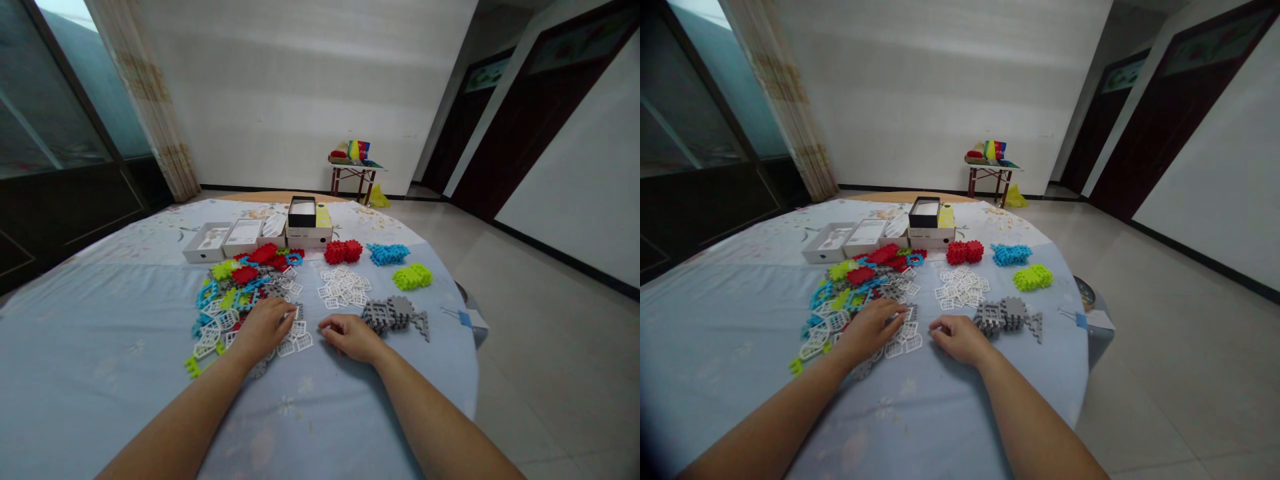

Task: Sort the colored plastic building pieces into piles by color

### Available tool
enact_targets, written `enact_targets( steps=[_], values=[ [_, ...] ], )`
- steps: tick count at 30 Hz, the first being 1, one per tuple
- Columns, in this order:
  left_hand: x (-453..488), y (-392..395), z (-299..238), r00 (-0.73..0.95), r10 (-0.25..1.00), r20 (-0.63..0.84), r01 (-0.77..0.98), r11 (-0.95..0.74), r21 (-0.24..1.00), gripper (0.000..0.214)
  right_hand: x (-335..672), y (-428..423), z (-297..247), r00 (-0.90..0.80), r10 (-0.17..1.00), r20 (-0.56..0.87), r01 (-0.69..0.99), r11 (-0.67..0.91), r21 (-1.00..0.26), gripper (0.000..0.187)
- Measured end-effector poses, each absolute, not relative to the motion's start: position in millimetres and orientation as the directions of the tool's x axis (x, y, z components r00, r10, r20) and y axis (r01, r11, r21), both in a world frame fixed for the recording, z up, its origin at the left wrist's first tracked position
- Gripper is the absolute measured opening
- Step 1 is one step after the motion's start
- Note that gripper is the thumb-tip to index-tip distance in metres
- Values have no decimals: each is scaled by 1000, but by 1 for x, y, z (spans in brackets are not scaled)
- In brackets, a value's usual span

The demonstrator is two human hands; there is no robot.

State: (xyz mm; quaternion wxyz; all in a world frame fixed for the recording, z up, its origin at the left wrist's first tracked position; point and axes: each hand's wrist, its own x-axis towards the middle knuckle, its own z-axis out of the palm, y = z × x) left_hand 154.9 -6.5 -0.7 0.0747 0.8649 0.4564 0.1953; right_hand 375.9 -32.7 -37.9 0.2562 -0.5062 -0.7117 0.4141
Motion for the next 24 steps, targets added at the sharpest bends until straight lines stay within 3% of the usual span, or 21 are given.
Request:
enact_targets(
  steps=[24],
  values=[
    [153, -3, -6, 533, 807, 255, 752, -590, 293, 34, 376, -32, -40, -367, 929, -34, 499, 166, -850, 24]
  ],
)
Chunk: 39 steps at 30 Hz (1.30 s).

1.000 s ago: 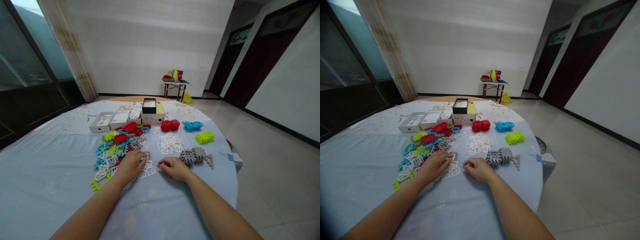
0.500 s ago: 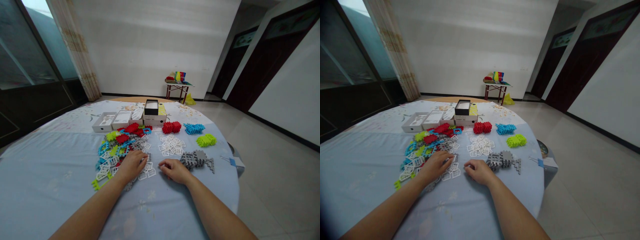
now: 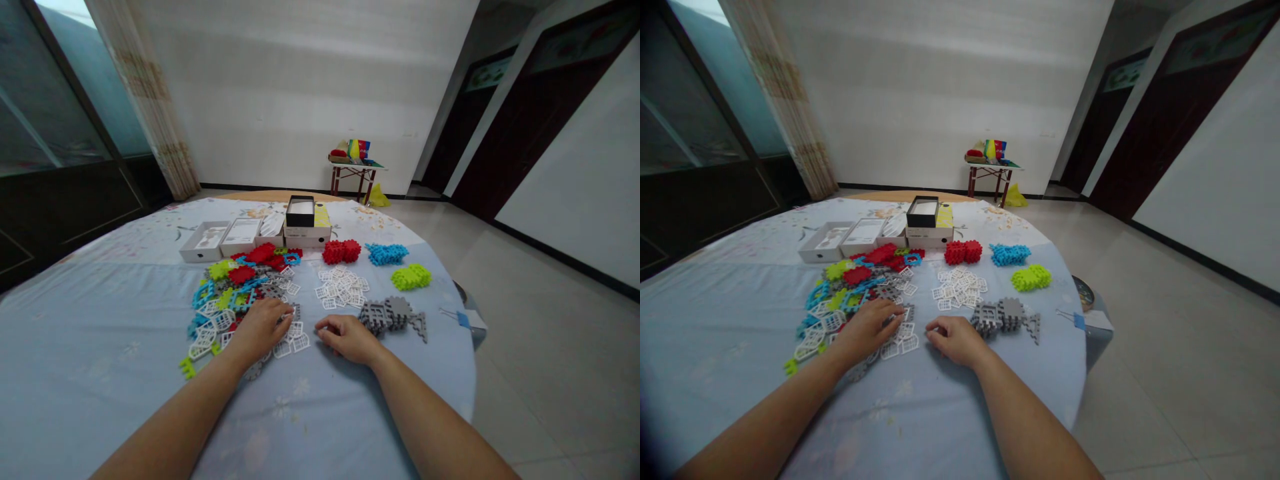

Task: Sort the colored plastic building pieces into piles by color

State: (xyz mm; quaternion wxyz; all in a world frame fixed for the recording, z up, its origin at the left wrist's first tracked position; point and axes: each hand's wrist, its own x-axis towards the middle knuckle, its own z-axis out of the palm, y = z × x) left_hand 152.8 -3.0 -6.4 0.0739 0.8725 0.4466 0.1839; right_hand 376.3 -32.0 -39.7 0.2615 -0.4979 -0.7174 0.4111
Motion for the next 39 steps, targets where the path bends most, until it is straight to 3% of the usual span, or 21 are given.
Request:
enact_targets(
  steps=[8, 16, 20, 24, 31, 34, 39],
  values=[
    [152, -7, -11, 613, 765, 196, 723, -644, 251, 32, 376, -33, -34, -365, 928, -81, 498, 121, -859, 24],
    [153, -5, -10, 581, 794, 180, 743, -607, 281, 26, 376, -34, -33, -362, 928, -87, 494, 112, -862, 24],
    [153, -6, -4, 553, 812, 187, 715, -578, 393, 21, 376, -34, -34, -370, 929, -30, 520, 180, -835, 23],
    [161, 1, 11, 419, 901, 113, 703, -401, 588, 25, 376, -34, -33, -365, 931, 25, 550, 237, -801, 22],
    [224, 54, 28, 221, 961, 168, 514, -261, 817, 40, 375, -35, -30, -370, 929, -12, 500, 188, -845, 23],
    [242, 73, 29, 197, 961, 194, 507, -269, 819, 48, 375, -34, -33, -377, 925, -47, 480, 152, -864, 24],
    [222, 72, 32, 230, 952, 200, 561, -298, 772, 36, 376, -34, -35, -371, 929, -2, 525, 208, -825, 23]
  ],
)
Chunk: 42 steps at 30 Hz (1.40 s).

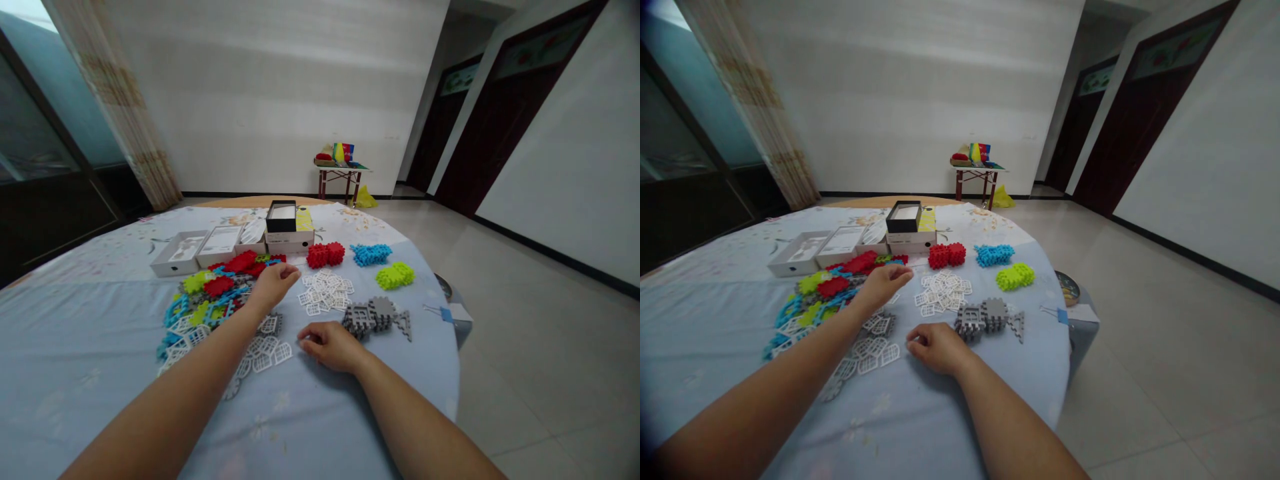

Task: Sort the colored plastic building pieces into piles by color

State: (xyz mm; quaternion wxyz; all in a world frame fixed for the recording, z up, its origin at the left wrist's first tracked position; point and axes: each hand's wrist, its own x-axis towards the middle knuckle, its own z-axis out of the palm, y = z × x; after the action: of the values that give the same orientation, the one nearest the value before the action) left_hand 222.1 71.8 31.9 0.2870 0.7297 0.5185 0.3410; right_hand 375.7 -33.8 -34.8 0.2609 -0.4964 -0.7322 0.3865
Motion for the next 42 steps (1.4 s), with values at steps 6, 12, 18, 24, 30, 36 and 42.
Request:
enact_targets(
  steps=[6, 12, 18, 24, 30, 36, 42],
  values=[
    [171, 57, 22, 300, 932, 202, 746, -361, 559, 32, 375, -36, -29, -366, 929, 49, 546, 257, -798, 23],
    [166, 55, 10, 423, 883, 203, 866, -460, 197, 28, 375, -37, -28, -375, 925, 58, 554, 274, -786, 23],
    [182, 58, 1, 436, 878, 198, 885, -458, 80, 26, 375, -36, -32, -370, 927, 56, 549, 267, -792, 23],
    [192, 62, 4, 421, 893, 161, 900, -433, 44, 20, 375, -38, -30, -367, 929, 52, 540, 258, -801, 23],
    [186, 62, 13, 327, 923, 203, 918, -361, 162, 26, 375, -37, -33, -360, 932, 48, 546, 252, -799, 22],
    [186, 73, 20, 240, 958, 154, 836, -285, 469, 27, 376, -35, -34, -366, 930, 44, 538, 250, -805, 23],
    [229, 83, 19, 215, 969, 121, 606, -229, 762, 40, 376, -34, -33, -369, 930, -9, 502, 191, -844, 23]
  ],
)
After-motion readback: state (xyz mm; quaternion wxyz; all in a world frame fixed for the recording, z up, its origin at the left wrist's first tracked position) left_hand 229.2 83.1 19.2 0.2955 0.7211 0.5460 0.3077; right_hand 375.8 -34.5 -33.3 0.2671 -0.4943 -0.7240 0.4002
